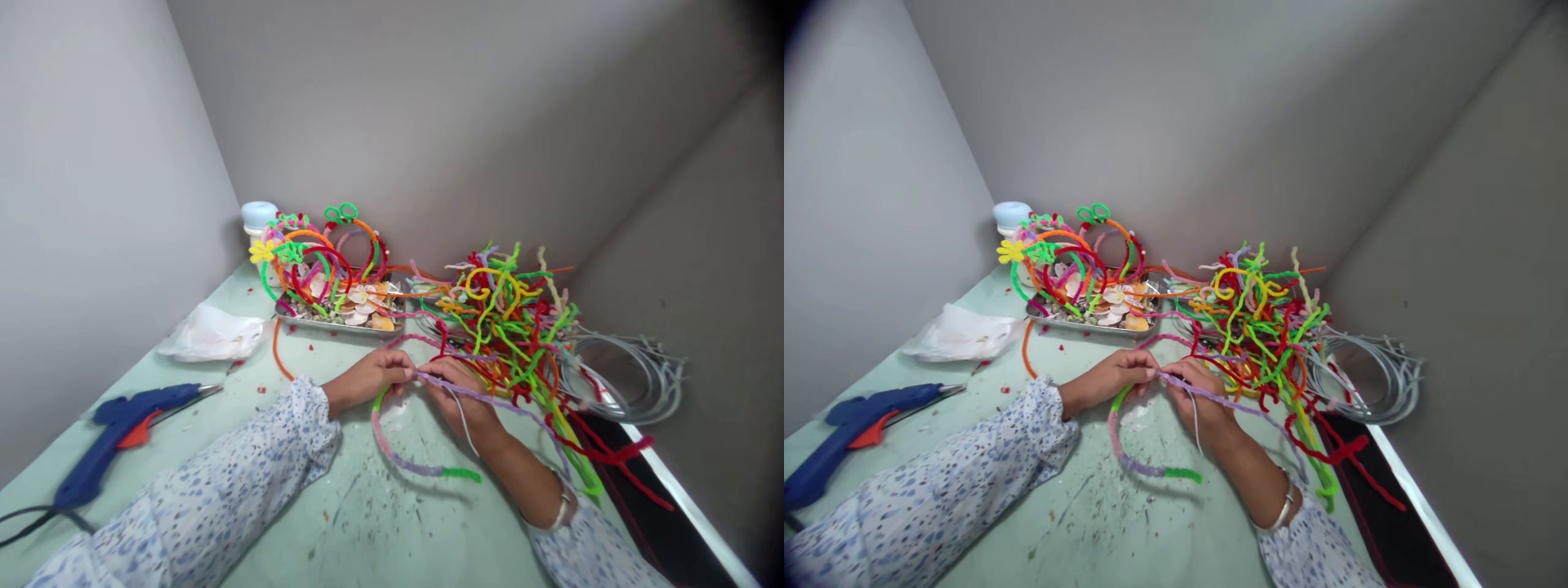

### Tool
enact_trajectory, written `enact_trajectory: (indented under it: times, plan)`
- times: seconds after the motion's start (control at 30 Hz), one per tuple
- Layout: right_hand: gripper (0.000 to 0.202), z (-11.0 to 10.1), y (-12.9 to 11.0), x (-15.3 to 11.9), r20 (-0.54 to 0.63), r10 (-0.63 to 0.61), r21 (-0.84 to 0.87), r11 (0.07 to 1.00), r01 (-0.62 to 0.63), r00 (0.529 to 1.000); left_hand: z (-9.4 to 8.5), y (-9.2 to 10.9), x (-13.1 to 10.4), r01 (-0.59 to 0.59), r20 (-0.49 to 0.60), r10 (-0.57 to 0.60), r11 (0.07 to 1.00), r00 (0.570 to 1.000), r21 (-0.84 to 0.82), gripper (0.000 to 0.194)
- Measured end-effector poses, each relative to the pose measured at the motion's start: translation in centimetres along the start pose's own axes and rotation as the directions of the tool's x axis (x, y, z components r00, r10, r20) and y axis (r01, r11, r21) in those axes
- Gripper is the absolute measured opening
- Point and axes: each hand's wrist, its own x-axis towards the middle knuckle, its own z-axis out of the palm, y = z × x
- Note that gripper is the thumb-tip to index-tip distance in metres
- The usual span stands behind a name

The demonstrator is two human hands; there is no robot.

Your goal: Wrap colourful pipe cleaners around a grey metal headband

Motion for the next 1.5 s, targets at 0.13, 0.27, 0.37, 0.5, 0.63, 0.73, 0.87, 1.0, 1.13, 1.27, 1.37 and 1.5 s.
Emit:
enact_trajectory:
  times: [0.13,0.27,0.37,0.5,0.63,0.73,0.87,1.0,1.13,1.27,1.37,1.5]
  plan:
    - [0.012,0.1,0.0,0.0,0.009,-0.02,-0.017,1.0,0.02,1.0,0.2,0.2,-0.1,0.028,-0.007,-0.028,0.999,1.0,0.021,0.019]
    - [0.014,0.0,0.0,0.1,0.04,-0.05,-0.033,0.998,0.051,0.998,0.1,0.1,-0.1,0.041,0.0,-0.041,0.999,0.999,0.025,0.018]
    - [0.015,-0.1,0.0,0.1,0.084,-0.065,-0.027,0.997,0.068,0.994,0.0,0.0,0.0,0.054,0.014,-0.055,0.998,0.998,0.028,0.018]
    - [0.017,-0.3,0.1,0.1,0.139,-0.059,-0.011,0.998,0.062,0.988,-0.2,-0.2,0.2,0.061,0.041,-0.062,0.997,0.997,0.046,0.019]
    - [0.017,-0.2,0.2,0.1,0.123,-0.098,0.014,0.995,0.097,0.988,-0.2,-0.2,0.2,0.062,0.047,-0.066,0.996,0.997,0.067,0.02]
    - [0.016,-0.1,0.3,0.1,0.101,-0.108,0.018,0.994,0.106,0.989,-0.2,-0.1,0.2,0.065,0.048,-0.068,0.996,0.997,0.06,0.02]
    - [0.021,0.3,0.9,0.0,0.023,-0.033,0.0,0.999,0.033,0.999,-0.1,-0.1,0.2,0.039,-0.015,-0.039,0.999,0.999,-0.007,0.02]
    - [0.033,0.4,1.6,-0.2,-0.114,0.122,0.175,0.979,-0.101,0.986,0.2,0.1,0.2,0.003,-0.128,-0.011,0.998,0.992,-0.063,0.021]
    - [0.03,0.1,1.1,-0.2,-0.257,0.287,0.366,0.913,-0.182,0.923,0.4,0.1,0.1,-0.049,-0.209,0.042,0.998,0.977,-0.03,0.021]
    - [0.024,-0.3,0.0,-0.3,-0.308,0.356,0.451,0.871,-0.194,0.882,0.2,-0.6,0.3,-0.12,-0.271,0.14,0.989,0.952,0.091,0.02]
    - [0.024,-0.6,-0.5,-0.3,-0.299,0.375,0.511,0.839,-0.185,0.877,0.0,-1.0,0.4,-0.168,-0.332,0.215,0.972,0.919,0.163,0.019]
    - [0.026,-0.7,-0.1,0.0,-0.198,0.445,0.645,0.73,-0.226,0.874,0.0,-0.7,0.2,-0.187,-0.354,0.24,0.966,0.904,0.177,0.021]
